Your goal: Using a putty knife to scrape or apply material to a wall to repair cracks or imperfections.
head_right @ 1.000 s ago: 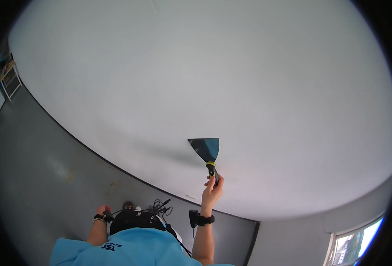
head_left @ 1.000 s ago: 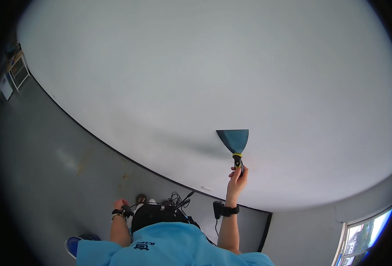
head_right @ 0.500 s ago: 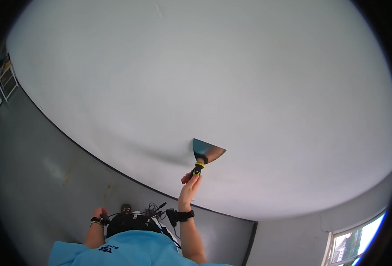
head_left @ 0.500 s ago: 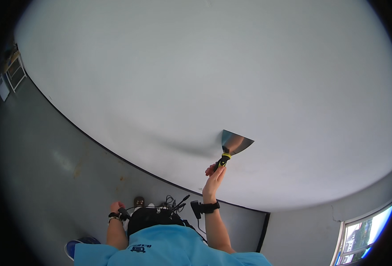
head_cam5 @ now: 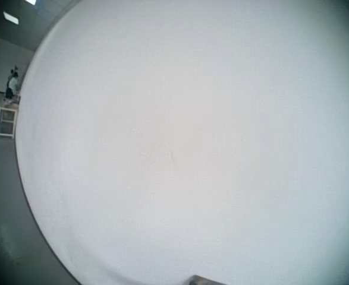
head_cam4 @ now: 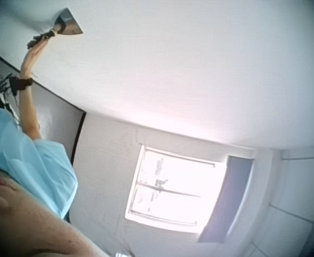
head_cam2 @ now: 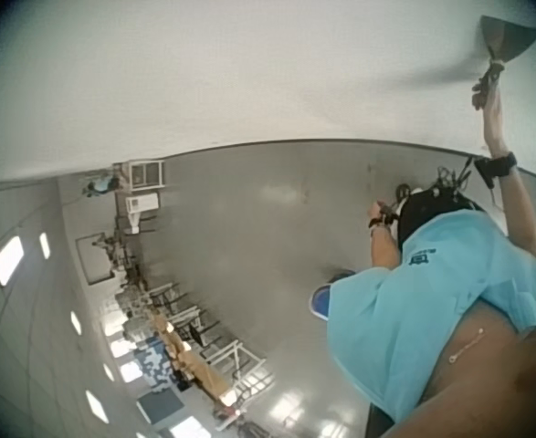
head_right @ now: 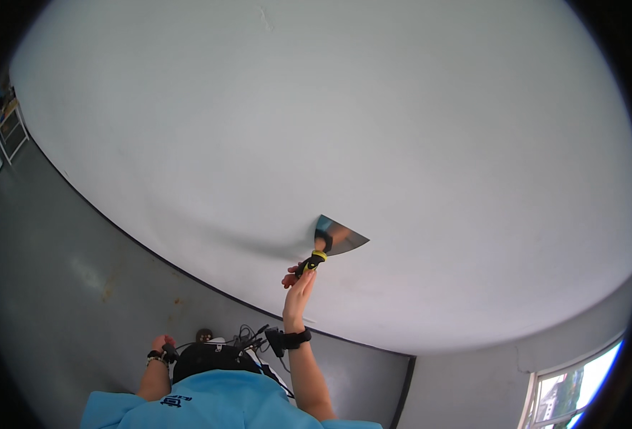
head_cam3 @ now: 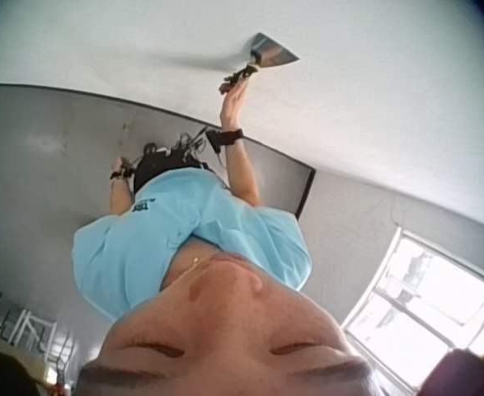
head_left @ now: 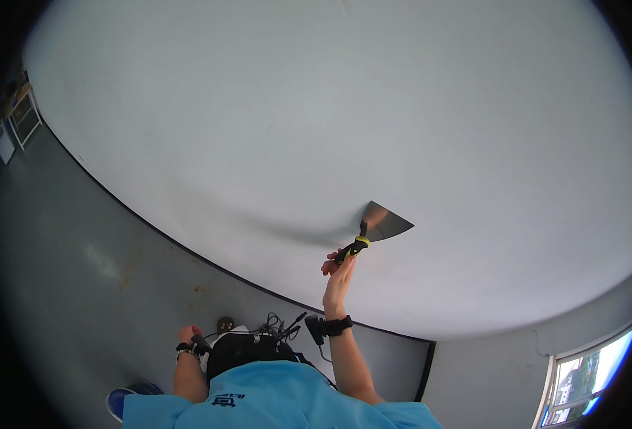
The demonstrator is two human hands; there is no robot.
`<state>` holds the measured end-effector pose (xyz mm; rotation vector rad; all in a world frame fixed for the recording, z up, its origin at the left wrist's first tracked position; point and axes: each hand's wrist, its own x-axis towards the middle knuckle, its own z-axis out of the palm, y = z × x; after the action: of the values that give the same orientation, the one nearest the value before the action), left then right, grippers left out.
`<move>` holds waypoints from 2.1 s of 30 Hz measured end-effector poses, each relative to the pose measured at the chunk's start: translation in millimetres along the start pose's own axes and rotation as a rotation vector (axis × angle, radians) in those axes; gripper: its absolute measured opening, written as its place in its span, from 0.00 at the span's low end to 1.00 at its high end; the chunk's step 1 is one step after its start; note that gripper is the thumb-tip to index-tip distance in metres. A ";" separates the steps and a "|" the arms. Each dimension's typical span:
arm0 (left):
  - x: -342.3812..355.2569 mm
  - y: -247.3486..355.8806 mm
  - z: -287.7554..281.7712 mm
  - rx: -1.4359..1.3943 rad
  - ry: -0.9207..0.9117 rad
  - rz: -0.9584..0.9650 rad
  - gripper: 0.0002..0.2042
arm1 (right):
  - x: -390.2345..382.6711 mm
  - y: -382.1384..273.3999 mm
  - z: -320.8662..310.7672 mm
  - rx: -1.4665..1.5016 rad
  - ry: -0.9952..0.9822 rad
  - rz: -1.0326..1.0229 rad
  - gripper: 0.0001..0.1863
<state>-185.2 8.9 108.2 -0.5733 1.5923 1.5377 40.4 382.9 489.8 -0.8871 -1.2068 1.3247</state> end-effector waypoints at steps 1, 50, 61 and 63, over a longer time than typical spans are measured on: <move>1.7 -2.6 -4.8 0.000 0.003 0.002 0.13 | -1.4 -0.1 1.2 0.010 -0.022 -0.002 0.24; -104.2 -70.5 17.3 -0.112 0.122 -0.027 0.14 | 3.6 -41.0 -19.2 -0.017 -0.431 0.220 0.15; -126.6 -81.5 11.7 -0.138 0.164 -0.031 0.14 | 0.6 -59.6 -8.5 -0.033 -0.477 0.243 0.18; -121.5 -91.4 5.7 -0.133 0.100 0.013 0.14 | 0.6 -62.6 -5.7 -0.030 -0.500 0.237 0.19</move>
<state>-44.0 -25.5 153.0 -0.7249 1.5785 1.6566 59.8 378.1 549.4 -0.7580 -1.5382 1.7947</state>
